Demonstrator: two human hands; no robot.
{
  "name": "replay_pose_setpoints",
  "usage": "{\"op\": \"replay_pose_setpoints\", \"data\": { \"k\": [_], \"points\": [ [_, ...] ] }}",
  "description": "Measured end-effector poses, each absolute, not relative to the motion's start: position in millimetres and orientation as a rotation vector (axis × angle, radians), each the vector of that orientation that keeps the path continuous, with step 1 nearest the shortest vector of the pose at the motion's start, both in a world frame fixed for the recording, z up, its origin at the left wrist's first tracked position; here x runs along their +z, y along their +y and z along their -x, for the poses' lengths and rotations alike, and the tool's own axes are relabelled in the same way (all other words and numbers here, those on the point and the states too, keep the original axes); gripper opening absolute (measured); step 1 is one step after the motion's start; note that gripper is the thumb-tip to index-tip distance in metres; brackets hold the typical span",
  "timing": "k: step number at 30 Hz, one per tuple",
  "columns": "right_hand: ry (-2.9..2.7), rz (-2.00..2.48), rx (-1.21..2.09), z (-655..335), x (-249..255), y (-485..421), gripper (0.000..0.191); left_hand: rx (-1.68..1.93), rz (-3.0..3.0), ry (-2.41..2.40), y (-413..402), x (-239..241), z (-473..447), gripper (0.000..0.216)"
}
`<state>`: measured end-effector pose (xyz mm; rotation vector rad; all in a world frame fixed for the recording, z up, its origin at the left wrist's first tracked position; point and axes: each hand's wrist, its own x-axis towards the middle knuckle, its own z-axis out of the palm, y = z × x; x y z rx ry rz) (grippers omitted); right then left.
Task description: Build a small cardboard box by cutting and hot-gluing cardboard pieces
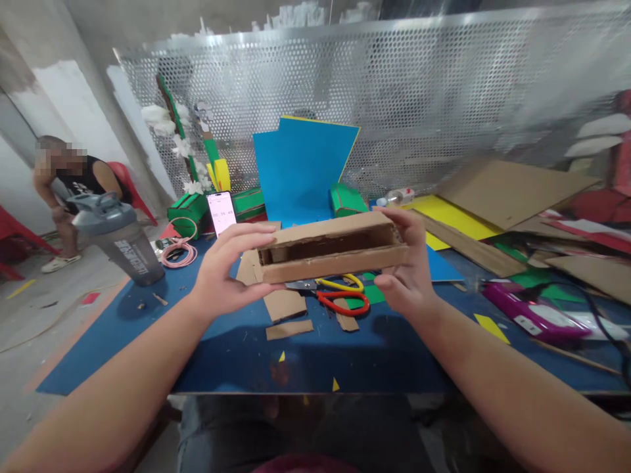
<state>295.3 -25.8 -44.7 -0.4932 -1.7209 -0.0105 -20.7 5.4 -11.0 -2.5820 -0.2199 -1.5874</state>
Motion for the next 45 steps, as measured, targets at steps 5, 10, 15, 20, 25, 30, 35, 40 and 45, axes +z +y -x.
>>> {"op": "replay_pose_setpoints", "data": {
  "k": [5, 10, 15, 20, 25, 30, 35, 40, 45],
  "points": [
    [-1.694, 0.692, 0.084, -294, -52, -22, 0.049, -1.404, 2.491, -0.171, 1, -10, 20, 0.050],
    [-1.658, 0.526, -0.125, -295, -50, -20, 0.056, -1.447, 2.643, -0.429, 4, -13, 24, 0.089],
    [-1.611, 0.416, -0.320, -294, -45, -18, 0.063, -1.520, 2.864, -0.467, 4, -15, 26, 0.087],
    [-1.609, 0.376, -0.359, -291, -43, -17, 0.061, -1.704, 2.892, -0.533, 1, -18, 25, 0.050],
    [-1.636, 0.366, -0.344, -292, -40, -19, 0.068, -1.752, 2.872, -0.532, 2, -21, 25, 0.042],
    [-1.651, 0.394, -0.357, -292, -38, -21, 0.068, -1.807, 2.881, -0.480, 4, -21, 24, 0.032],
    [-1.643, 0.431, -0.360, -292, -41, -22, 0.062, -1.816, 2.858, -0.495, 0, -20, 25, 0.028],
    [-1.652, 0.433, -0.367, -294, -45, -18, 0.066, -1.773, 2.926, -0.534, -2, -24, 27, 0.026],
    [-1.640, 0.424, -0.357, -292, -42, -19, 0.063, -1.772, 2.959, -0.602, -2, -26, 25, 0.020]
  ]
}}
